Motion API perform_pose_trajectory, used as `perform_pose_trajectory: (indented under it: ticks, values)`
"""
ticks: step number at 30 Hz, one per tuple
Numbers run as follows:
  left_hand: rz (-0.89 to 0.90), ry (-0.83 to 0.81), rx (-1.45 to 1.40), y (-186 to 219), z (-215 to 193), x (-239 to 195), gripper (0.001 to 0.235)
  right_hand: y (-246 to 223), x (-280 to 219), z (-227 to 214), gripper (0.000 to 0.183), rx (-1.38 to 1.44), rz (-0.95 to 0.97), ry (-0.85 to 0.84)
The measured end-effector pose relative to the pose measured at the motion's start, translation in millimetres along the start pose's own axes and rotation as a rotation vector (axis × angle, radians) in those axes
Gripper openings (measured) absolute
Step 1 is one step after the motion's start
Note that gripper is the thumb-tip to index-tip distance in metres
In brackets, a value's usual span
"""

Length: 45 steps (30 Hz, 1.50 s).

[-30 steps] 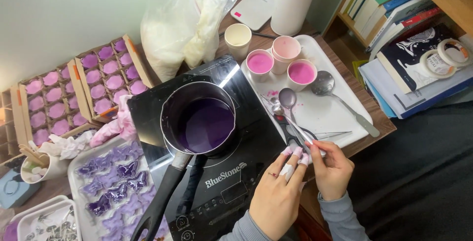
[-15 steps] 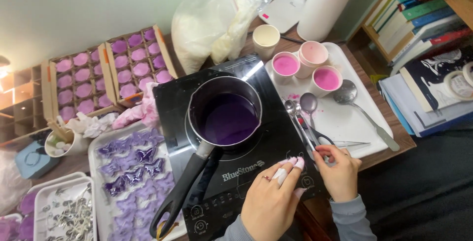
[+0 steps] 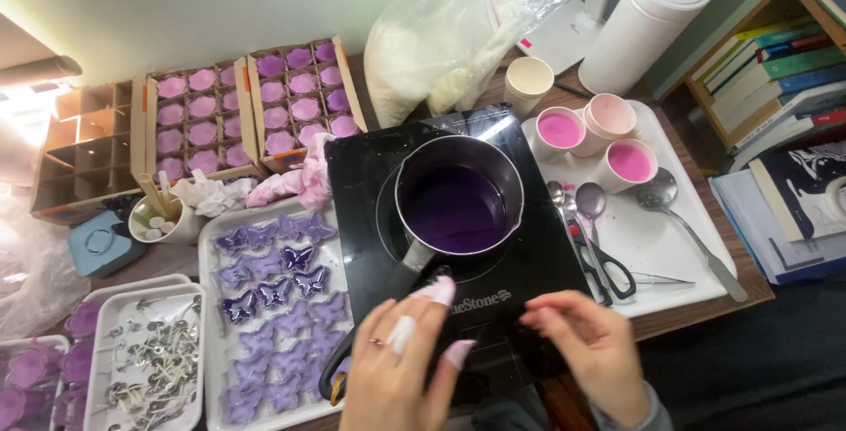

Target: The person stirs purple melted wax in a saucepan on a portable induction cooker, then pours the wax into paper cups, refilling one cup. They then open a large white jar of white wax granules and spoon several scoops of the granules into the saucepan before closing the jar.

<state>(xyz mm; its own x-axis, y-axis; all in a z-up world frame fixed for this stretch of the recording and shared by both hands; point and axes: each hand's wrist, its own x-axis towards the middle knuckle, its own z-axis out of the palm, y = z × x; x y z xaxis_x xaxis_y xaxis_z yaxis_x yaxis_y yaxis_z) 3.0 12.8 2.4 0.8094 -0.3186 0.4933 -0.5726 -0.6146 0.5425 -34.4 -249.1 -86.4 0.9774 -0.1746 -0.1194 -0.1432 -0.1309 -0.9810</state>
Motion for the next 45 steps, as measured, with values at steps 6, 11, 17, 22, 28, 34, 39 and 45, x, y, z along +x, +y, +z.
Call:
perform_pose_trajectory:
  ticks: [6, 11, 17, 22, 28, 34, 39, 45]
  values:
    - [-0.168, 0.052, 0.151, -24.9, -10.5, -8.4, 0.052, -41.0, 12.5, 70.8, 0.041, 0.363, 0.17, -0.461]
    - [-0.417, -0.083, 0.108, -30.7, -8.1, -15.3, 0.052, -46.6, 10.6, 98.6, 0.048, 0.597, 0.332, -0.609]
    - [-0.36, -0.102, -0.022, -33.7, 3.0, -32.9, 0.047, -26.5, 1.4, 113.7, 0.051, 0.795, 0.492, -0.527]
    - [-0.234, -0.134, -0.082, -25.2, 0.5, -28.4, 0.046, -29.4, -5.9, 109.3, 0.051, 0.782, 0.581, -0.411]
    - [-0.113, -0.222, -0.225, -11.6, 2.4, -21.0, 0.038, -37.5, -11.4, 93.8, 0.048, 0.684, 0.616, -0.113]
    - [-0.015, -0.217, -0.386, -1.8, 7.4, -13.3, 0.029, -36.0, -10.5, 61.5, 0.042, 0.966, 0.449, -0.284]
    - [0.017, -0.217, -0.368, -2.5, 15.8, -1.7, 0.037, -45.6, -4.9, 51.5, 0.037, 0.808, 0.522, -0.22]
    - [0.071, -0.184, -0.388, -1.4, 22.7, 6.9, 0.032, -41.2, -4.2, 34.7, 0.034, 0.784, 0.482, -0.246]
